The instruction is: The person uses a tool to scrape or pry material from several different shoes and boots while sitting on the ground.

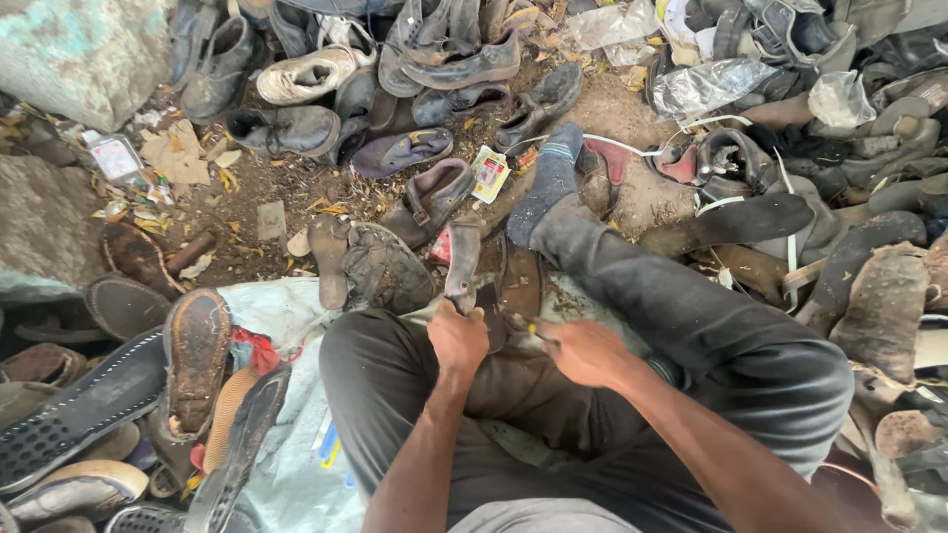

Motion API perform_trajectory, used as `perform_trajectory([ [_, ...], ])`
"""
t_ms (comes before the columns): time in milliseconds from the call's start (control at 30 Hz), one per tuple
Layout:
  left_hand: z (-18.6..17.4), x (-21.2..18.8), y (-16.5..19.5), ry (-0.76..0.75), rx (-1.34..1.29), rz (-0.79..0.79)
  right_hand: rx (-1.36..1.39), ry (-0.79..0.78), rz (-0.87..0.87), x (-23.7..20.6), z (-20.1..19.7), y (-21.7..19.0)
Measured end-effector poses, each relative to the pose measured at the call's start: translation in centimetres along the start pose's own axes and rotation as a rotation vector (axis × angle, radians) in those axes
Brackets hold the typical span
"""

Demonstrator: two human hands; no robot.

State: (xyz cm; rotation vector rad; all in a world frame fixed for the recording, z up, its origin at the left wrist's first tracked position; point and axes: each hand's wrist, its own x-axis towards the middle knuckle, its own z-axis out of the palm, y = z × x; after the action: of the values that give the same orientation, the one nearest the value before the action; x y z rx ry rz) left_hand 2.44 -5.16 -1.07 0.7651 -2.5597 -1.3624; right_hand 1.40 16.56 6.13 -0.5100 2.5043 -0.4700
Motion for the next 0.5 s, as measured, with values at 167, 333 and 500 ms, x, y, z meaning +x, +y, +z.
perform_trajectory([
  [167,0.2,-2.5,1.3,0.098,0.108,0.091,0.086,-0.035,0.007,0.3,0.6,0.5],
  [333,-0.9,-4.4,2.1,0.094,-0.017,0.066,0.081,0.028,-0.098,3.6,0.0,-1.6],
  [500,-4.6,-6.6,1.8,0.117,-0.447,-0.269,0.218,-0.064,-0.129,-4.4,-2.1,1.6],
])
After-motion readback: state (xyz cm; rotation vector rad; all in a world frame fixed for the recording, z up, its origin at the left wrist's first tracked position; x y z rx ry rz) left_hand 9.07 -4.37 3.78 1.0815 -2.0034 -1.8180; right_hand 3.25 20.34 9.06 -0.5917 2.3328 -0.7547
